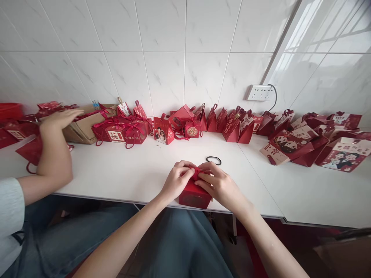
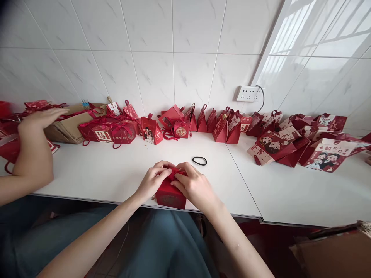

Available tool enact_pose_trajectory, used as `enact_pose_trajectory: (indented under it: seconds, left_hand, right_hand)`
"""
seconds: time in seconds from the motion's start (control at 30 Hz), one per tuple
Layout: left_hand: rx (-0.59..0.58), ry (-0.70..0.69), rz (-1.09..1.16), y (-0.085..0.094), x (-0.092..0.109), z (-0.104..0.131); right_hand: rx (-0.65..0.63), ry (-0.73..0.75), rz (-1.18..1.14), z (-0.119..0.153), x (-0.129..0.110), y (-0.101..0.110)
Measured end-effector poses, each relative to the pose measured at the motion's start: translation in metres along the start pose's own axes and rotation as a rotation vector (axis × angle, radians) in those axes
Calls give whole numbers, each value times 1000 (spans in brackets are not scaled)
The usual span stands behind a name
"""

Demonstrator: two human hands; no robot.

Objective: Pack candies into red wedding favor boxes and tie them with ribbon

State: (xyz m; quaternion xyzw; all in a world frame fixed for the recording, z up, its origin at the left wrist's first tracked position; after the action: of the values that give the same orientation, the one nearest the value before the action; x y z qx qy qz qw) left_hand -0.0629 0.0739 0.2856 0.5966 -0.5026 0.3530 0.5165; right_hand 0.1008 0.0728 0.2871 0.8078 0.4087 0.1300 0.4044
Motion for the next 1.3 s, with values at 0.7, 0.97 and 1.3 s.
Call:
enact_pose_trajectory:
  seconds: [0.7, 0.97, 1.3]
  left_hand:
    - [271, -294, -391, 11, -7, 27]
    - [262, -150, -198, 7, -11, 39]
    - [79, 257, -10, 7, 3, 28]
  right_hand:
    - [109, 424, 341, 6, 13, 24]
    - [71, 151, 90, 22, 16, 35]
    - [-332, -762, -375, 11, 0, 14]
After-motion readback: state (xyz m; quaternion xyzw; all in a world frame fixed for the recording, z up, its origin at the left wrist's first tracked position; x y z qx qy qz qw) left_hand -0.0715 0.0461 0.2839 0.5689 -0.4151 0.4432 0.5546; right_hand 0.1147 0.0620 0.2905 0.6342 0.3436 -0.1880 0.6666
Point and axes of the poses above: each hand's wrist, its own z-axis away from the middle knuckle, its own y-axis out of the back of the hand, x = y × z, the point moved 1 cm from there along -z, towards the middle knuckle, and after that the axes turned 7 degrees about z, right-handed, at the moved point
